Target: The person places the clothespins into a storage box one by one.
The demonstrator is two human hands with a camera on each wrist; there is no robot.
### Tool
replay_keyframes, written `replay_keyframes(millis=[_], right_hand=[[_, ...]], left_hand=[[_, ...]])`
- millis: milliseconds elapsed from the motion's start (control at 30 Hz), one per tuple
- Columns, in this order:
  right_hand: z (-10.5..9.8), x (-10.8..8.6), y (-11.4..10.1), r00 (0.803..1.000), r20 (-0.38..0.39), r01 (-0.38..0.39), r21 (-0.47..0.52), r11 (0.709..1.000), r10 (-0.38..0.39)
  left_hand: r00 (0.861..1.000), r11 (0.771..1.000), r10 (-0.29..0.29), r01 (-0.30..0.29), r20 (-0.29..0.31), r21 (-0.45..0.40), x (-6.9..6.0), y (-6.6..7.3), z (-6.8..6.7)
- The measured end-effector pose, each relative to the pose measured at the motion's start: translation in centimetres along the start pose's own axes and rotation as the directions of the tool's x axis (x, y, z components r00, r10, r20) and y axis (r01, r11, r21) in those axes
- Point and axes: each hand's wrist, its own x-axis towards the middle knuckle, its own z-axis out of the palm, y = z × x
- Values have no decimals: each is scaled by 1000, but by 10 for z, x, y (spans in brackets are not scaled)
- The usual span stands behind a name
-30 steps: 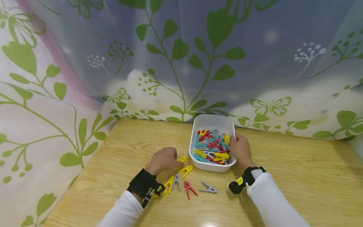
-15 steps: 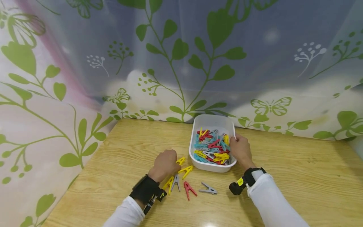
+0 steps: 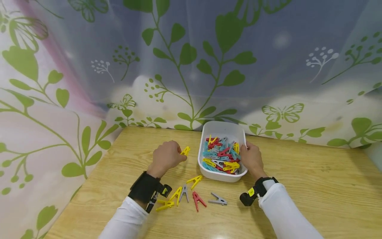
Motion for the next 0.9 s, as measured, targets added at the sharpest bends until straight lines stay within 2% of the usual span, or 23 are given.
replay_keyframes(millis=[100, 200, 333, 567, 800, 900], right_hand=[[-1, 0, -1, 1000, -9, -9, -13, 1000, 9], [-1, 0, -2, 1000, -9, -13, -37, 999, 13], [-1, 2, -3, 1000, 0, -19, -70, 997, 19], [-5, 3, -4, 998, -16, -59, -107, 992, 58], [-3, 4, -5, 997, -30, -68, -104, 992, 65], [0, 4, -7, 998, -33, -58, -112, 992, 54]], left_hand=[[1000, 1000, 14, -14, -10, -8, 5, 6, -13], [1000, 1000, 22, -22, -9, -20, 9, 10, -16], [999, 999, 43, -44, -11, -32, 15, 17, -13], [983, 984, 175, -177, -60, -30, 27, 37, -5], [979, 979, 200, -201, -30, -36, 35, 58, -3], [977, 976, 212, -213, -36, -43, 36, 64, -1]])
